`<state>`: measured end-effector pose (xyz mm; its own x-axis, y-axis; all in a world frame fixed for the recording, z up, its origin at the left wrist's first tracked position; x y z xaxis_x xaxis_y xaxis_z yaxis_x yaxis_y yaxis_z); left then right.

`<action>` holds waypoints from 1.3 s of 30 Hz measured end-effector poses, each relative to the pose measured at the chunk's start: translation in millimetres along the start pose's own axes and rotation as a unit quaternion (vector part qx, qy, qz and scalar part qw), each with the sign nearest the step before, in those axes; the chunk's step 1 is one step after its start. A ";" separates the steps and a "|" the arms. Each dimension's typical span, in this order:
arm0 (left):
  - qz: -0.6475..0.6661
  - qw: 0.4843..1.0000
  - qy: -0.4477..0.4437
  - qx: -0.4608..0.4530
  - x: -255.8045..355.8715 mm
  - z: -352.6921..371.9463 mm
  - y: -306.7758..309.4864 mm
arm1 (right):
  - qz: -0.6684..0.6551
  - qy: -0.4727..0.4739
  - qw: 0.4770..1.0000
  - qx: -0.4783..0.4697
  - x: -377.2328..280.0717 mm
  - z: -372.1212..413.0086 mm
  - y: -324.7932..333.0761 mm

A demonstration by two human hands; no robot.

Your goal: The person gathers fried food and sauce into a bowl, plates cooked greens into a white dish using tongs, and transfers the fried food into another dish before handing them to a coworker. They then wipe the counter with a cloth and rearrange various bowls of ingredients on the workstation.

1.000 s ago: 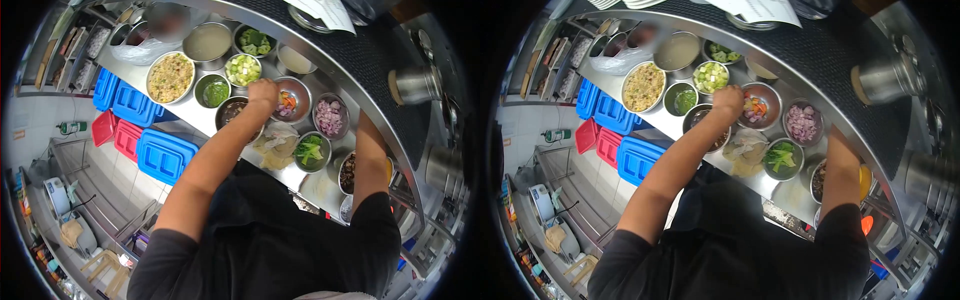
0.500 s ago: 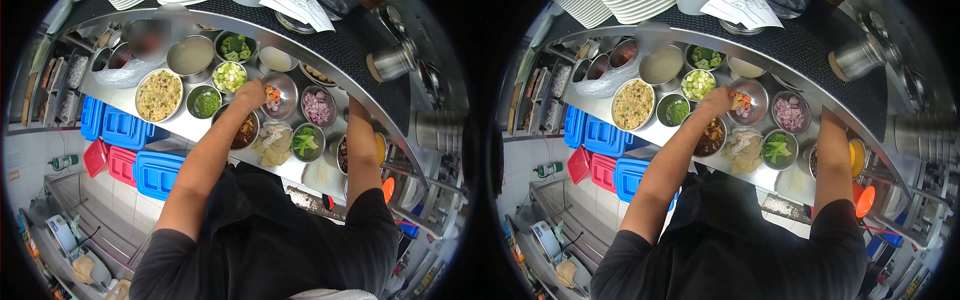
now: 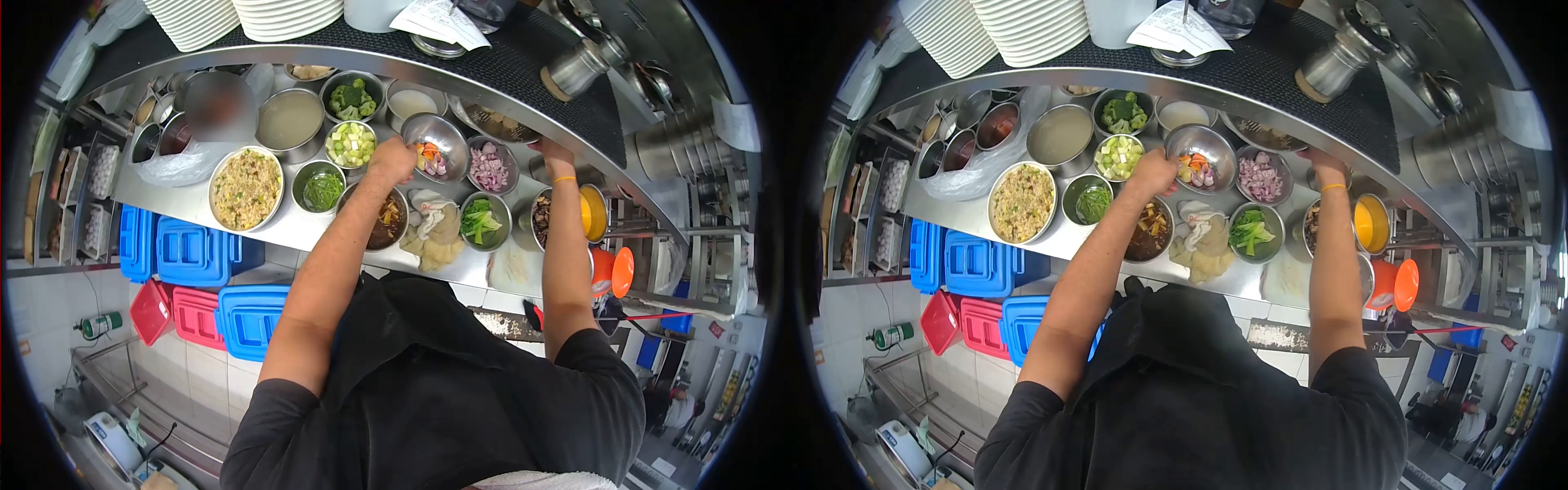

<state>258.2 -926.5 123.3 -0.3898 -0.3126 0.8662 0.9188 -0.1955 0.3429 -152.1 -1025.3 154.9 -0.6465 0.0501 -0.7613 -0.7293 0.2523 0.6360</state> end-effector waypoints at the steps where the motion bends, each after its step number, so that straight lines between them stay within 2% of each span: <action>1: 0.003 1.000 -0.008 0.007 -0.5 -0.9 -5.1 | 0.044 0.030 0.998 0.030 -13.8 8.7 1.1; 6: 0.016 0.998 -0.053 0.036 -10.0 -15.8 -27.8 | 0.148 0.137 0.964 0.171 -110.9 100.7 -7.4; 9: 0.062 0.996 -0.046 0.032 -8.9 -4.6 -32.6 | 0.159 0.115 0.969 0.150 -147.6 133.9 -11.0; 11: 0.079 0.996 -0.028 0.030 -8.5 5.2 -30.1 | 0.170 0.141 0.963 0.154 -154.3 148.6 -11.0; 13: 0.099 0.994 -0.034 0.022 -7.9 15.1 -25.7 | 0.191 0.171 0.953 0.163 -165.5 163.3 -10.9; 16: 0.114 0.992 -0.053 0.018 -17.3 19.5 -23.9 | 0.149 0.267 0.931 0.201 -176.2 177.9 -5.6; 24: 0.200 0.978 -0.059 -0.005 -30.9 48.8 -11.9 | 0.048 0.386 0.901 0.190 -201.9 195.7 10.4; 26: 0.270 0.962 -0.050 -0.005 -34.3 54.4 -11.1 | 0.016 0.382 0.904 0.191 -204.1 203.6 12.2; 29: 0.285 0.957 -0.048 -0.004 -36.9 57.9 -5.1 | -0.033 0.366 0.910 0.194 -197.2 210.1 10.1; 32: 0.280 0.957 -0.077 0.028 -39.6 64.4 4.9 | -0.046 0.330 0.923 0.191 -179.8 212.3 11.1; 33: 0.237 0.966 -0.079 0.061 -45.5 67.3 11.0 | -0.048 0.323 0.928 0.181 -171.5 213.4 13.5; 36: 0.129 0.985 -0.079 0.083 -62.2 77.2 27.7 | -0.057 0.222 0.952 0.204 -131.8 213.0 21.2; 37: 0.164 0.979 -0.067 0.097 -68.5 84.7 32.0 | -0.135 0.131 0.967 0.171 -109.2 212.2 18.7; 39: 0.107 0.981 -0.090 0.132 -68.4 105.8 51.3 | -0.124 0.109 0.972 0.170 -95.7 207.3 16.8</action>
<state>338.6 -816.9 120.1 -0.1898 -0.1458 0.9709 0.9720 0.1115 0.2068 -56.1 -825.5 212.2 -0.5203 -0.2499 -0.8166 -0.7766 0.5362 0.3307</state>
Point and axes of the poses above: each hand's wrist, its own z-axis away from the middle knuckle, its own y-axis out of the back of the hand, x = y × z, the point moved 6 cm from there along -z, towards the middle knuckle, and after that the axes turned 5 degrees about -y, right-handed, at the moved point
